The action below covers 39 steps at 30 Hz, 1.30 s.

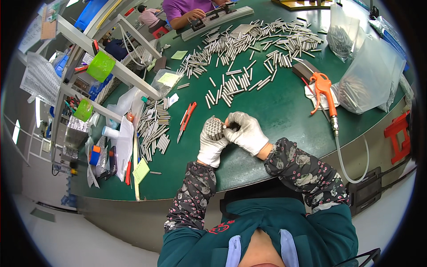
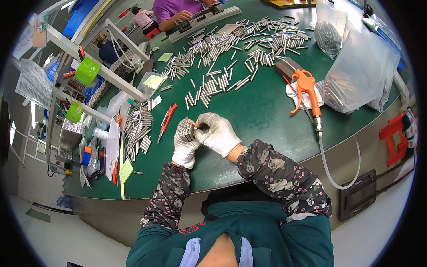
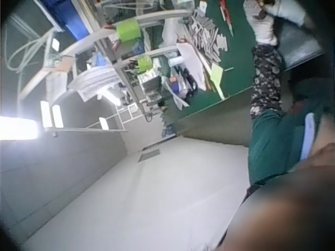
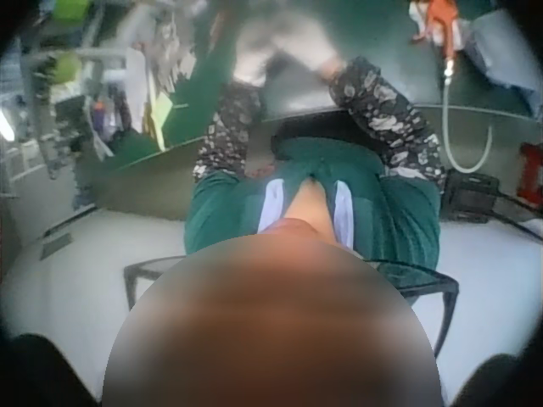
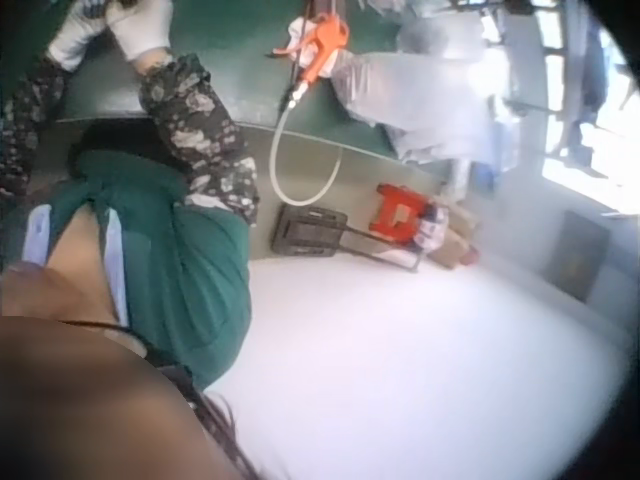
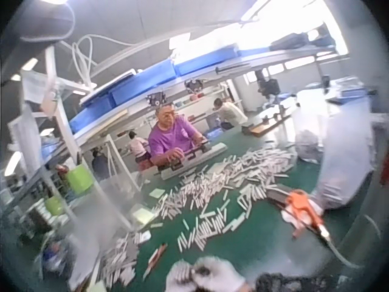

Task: Polishing the ends of multiple small metal pins held in a jig using a sanding block and an air gun.

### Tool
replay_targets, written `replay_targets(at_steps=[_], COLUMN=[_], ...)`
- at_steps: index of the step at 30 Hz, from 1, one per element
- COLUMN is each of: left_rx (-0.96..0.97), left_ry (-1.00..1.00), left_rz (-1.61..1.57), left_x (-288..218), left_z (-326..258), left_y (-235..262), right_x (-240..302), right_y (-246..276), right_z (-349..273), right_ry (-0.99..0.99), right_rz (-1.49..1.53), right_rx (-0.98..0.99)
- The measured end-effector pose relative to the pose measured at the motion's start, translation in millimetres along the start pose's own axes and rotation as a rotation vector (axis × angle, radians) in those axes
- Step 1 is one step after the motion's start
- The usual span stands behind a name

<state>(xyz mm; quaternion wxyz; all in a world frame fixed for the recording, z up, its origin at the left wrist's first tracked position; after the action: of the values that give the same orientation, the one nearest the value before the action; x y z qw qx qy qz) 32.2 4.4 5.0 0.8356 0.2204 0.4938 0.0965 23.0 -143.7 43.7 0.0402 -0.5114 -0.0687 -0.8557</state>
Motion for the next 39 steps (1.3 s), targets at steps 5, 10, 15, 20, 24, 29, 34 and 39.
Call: replay_targets(at_steps=[5,10,15,20,24,29,34,39], left_rx=[-0.009,0.013,-0.021,-0.046,-0.08,-0.031,-0.015,-0.053], left_ry=[0.032,0.049,0.113,0.019,0.294,0.184,0.121,0.234], left_rz=[-0.141,-0.134,-0.288,-0.128,-0.596,-0.559,-0.434,-0.536], left_x=[-1,-8,-11,-13,-24,-1,2,-4], left_z=[-1,1,-1,-1,-3,-8,-7,-7], left_y=[-1,0,-3,0,-7,-6,-7,-9], right_x=[-2,-3,-1,18,19,23,24,22], right_y=[-1,-1,1,9,18,17,17,18], right_z=[0,0,0,5,8,10,10,9], right_ry=[-0.01,-0.076,-0.068,0.003,0.171,0.39,0.371,0.371], right_rz=[0.03,0.056,0.041,-0.005,-0.182,-0.285,-0.312,-0.373], right_rx=[0.011,0.028,0.048,0.094,0.083,0.157,0.152,0.15])
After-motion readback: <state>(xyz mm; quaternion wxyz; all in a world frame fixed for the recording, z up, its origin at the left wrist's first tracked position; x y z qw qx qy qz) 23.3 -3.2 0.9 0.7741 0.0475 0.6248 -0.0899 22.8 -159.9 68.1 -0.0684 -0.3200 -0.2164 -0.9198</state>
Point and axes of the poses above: each hand's wrist, its own z-axis towards the middle knuckle, its own y-axis out of the back of the hand, x = y × z, the point moved 2 cm from there along z, towards the middle knuckle, and after that the axes turned 5 degrees about x, right-handed, at the moved point
